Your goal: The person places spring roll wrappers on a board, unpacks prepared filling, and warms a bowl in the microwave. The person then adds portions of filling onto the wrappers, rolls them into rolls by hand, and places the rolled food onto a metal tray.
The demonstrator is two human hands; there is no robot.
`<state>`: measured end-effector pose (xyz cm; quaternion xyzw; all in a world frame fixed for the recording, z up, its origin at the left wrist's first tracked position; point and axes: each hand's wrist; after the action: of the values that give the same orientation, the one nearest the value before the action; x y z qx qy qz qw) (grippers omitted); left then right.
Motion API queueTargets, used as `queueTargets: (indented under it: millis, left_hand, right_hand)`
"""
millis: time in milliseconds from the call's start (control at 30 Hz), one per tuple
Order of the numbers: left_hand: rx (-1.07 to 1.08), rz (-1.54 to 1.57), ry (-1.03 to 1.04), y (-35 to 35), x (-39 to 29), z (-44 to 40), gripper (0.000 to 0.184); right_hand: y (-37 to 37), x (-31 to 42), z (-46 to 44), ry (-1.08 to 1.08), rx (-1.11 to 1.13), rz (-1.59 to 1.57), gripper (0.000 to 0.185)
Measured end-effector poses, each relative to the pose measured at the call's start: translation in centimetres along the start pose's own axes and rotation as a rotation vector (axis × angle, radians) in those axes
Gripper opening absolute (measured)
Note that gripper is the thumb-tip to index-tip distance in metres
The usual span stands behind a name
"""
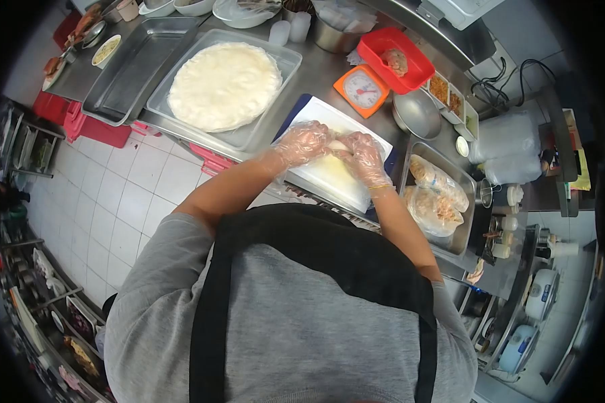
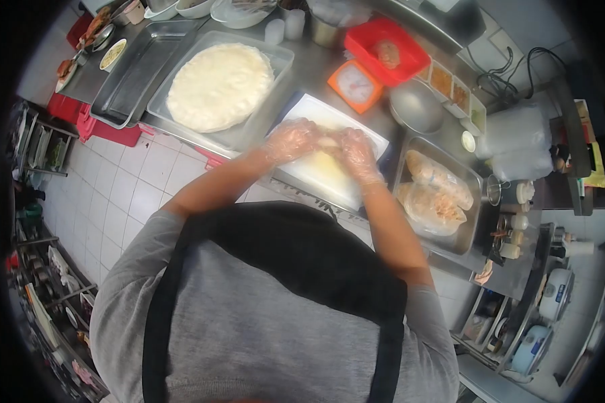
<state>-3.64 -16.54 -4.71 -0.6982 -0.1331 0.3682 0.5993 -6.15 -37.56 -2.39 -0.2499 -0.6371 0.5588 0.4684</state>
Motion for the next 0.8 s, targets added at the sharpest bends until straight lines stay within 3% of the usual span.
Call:
queueTargets:
  millis: [67,167,267,367,433,500,567,600,667,767,800]
  left_hand:
    - [-0.019,-0.087,-0.001,0.8,0.5,0.3,0.031]
    - [0.090,-0.116,-0.168,-0.8,0.3,1.6,0.030]
    - [0.003,-0.136,-0.197,-0.7,1.7,3.5,0.031]
    - [0.049,-0.276,-0.143,-1.7,1.6,3.4,0.036]
    - [-0.119,-0.214,-0.093,-1.5,-0.6,1.7,0.034]
    - [-0.222,-0.077,0.006,-0.9,-2.4,-0.1,0.043]
    - [-0.169,0.246,-0.132,-1.3,-3.2,-1.1,0.041]
    - [-0.096,0.327,-0.189,-4.2,-2.7,1.2,0.040]
    - [0.070,0.554,-0.214,-10.4,-5.5,2.7,0.036]
    - [0.187,0.611,-0.136,-14.9,-2.5,6.1,0.041]
    - [0.142,0.522,-0.211,-15.7,-0.1,7.7,0.044]
  right_hand:
    - [0.3,-0.3,0.3,-0.021,-0.019,0.033,0.043]
    - [-0.7,-1.7,1.0,-0.081,0.009,0.128,0.042]
    - [-3.0,-3.5,1.9,-0.039,0.174,0.198,0.037]
    - [-2.5,-5.6,2.0,-0.150,0.181,0.136,0.036]
    - [-5.6,-2.4,1.6,-0.187,0.224,-0.012,0.032]
    - [-8.8,-0.2,1.3,-0.186,0.230,-0.155,0.030]
    - [-11.3,0.2,1.2,-0.293,0.061,-0.096,0.030]
    - [-12.7,0.4,0.7,-0.274,-0.036,-0.284,0.031]
    - [-14.5,1.5,0.8,-0.196,0.030,-0.499,0.024]
    - [-17.2,4.4,0.6,0.030,0.073,-0.700,0.025]
    - [-16.9,4.1,0.3,-0.049,-0.051,-0.708,0.026]
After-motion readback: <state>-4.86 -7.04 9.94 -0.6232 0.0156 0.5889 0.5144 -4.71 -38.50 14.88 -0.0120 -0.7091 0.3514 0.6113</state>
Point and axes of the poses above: each hand's wrist, its own z-axis away from the middle knuckle, its own y-axis out of the palm, x = y × z, and after that the axes turned 15 degrees about x, right-handed
